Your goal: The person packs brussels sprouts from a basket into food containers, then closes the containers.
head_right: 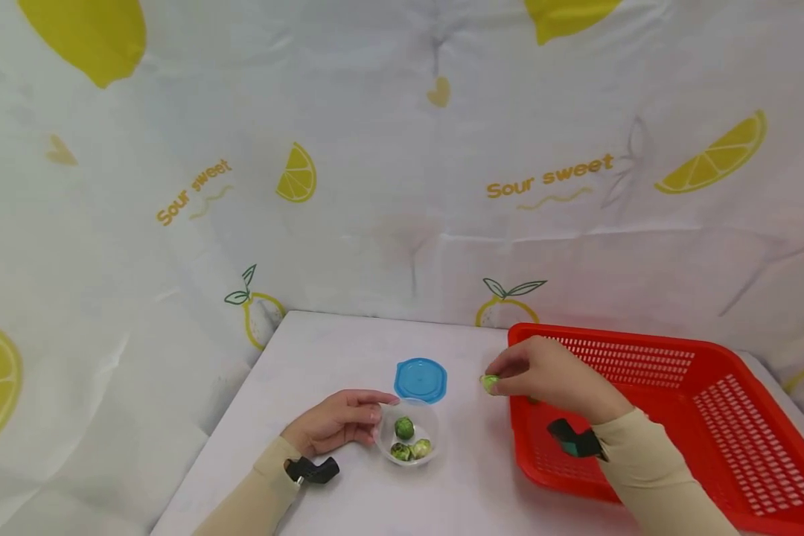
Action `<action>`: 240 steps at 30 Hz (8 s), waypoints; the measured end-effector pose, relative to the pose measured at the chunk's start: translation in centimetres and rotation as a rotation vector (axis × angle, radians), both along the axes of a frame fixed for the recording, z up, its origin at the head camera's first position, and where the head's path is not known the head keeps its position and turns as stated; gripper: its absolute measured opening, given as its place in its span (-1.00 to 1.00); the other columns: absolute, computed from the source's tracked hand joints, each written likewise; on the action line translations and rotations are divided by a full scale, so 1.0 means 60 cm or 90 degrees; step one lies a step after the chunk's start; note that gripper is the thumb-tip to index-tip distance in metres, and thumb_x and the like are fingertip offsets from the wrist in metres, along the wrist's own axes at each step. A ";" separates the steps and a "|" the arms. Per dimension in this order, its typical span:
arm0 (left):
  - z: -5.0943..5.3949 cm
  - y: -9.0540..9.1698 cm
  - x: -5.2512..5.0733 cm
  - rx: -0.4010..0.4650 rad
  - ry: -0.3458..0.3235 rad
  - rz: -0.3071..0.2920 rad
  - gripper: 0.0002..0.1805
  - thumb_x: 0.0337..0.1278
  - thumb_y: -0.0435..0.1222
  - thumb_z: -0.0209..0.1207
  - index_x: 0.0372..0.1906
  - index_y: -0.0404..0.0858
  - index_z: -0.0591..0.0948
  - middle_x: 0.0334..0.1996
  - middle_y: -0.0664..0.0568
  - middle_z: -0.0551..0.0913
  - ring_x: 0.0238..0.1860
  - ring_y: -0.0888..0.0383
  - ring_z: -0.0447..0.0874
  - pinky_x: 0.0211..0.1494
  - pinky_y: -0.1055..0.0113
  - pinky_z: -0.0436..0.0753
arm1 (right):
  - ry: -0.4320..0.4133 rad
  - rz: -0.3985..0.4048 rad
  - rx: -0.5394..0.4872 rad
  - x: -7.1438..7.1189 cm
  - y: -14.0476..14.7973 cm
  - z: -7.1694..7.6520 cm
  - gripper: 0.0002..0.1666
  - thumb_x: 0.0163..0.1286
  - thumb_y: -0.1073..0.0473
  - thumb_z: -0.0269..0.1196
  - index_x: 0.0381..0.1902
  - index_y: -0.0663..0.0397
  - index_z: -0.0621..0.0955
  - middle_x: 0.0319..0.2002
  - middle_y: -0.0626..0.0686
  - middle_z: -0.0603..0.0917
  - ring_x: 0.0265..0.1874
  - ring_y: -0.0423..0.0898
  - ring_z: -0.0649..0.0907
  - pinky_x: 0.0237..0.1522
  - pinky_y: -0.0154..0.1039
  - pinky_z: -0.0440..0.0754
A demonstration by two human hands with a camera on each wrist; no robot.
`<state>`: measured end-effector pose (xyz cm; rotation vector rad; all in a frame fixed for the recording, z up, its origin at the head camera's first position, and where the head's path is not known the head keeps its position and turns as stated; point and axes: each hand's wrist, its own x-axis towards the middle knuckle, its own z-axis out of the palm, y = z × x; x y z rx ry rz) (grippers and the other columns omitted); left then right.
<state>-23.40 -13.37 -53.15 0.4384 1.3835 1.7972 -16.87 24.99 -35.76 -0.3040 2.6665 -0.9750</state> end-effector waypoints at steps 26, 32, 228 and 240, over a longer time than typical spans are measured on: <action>0.001 0.002 -0.002 -0.013 -0.012 0.004 -0.47 0.52 -0.34 0.24 0.51 -0.28 0.54 -0.29 0.09 0.68 -0.26 0.23 0.70 -0.06 0.37 0.83 | -0.019 0.079 0.013 -0.022 -0.176 -0.068 -0.85 0.28 0.17 0.58 -0.19 -0.02 0.86 -0.29 -0.11 0.78 -0.25 -0.15 0.68 -0.14 -0.14 0.81; 0.004 0.004 -0.003 -0.011 -0.009 0.003 -0.46 0.53 -0.35 0.23 0.52 -0.29 0.53 -0.30 0.08 0.68 -0.26 0.23 0.69 -0.07 0.38 0.83 | -0.015 0.084 0.024 -0.026 -0.180 -0.073 -0.85 0.27 0.19 0.58 -0.20 0.02 0.86 -0.31 -0.11 0.76 -0.26 -0.14 0.65 -0.18 -0.17 0.78; -0.005 -0.001 0.000 0.007 0.002 -0.008 -0.47 0.58 -0.34 0.19 0.54 -0.29 0.51 -0.28 0.10 0.71 -0.25 0.27 0.71 -0.05 0.40 0.82 | -0.008 -0.121 -0.082 0.049 0.002 -0.019 -0.55 0.41 -0.04 0.52 0.18 0.00 0.80 -0.02 -0.02 0.86 -0.06 -0.09 0.79 0.05 -0.05 0.86; -0.012 -0.003 -0.001 0.002 -0.004 0.002 -0.49 0.58 -0.36 0.19 0.52 -0.27 0.53 -0.29 0.09 0.70 -0.25 0.25 0.70 -0.06 0.38 0.82 | -0.002 -0.075 -0.133 0.028 -0.104 -0.045 -0.67 0.38 0.02 0.54 0.04 -0.03 0.84 -0.12 -0.04 0.85 -0.15 -0.10 0.79 0.00 -0.10 0.85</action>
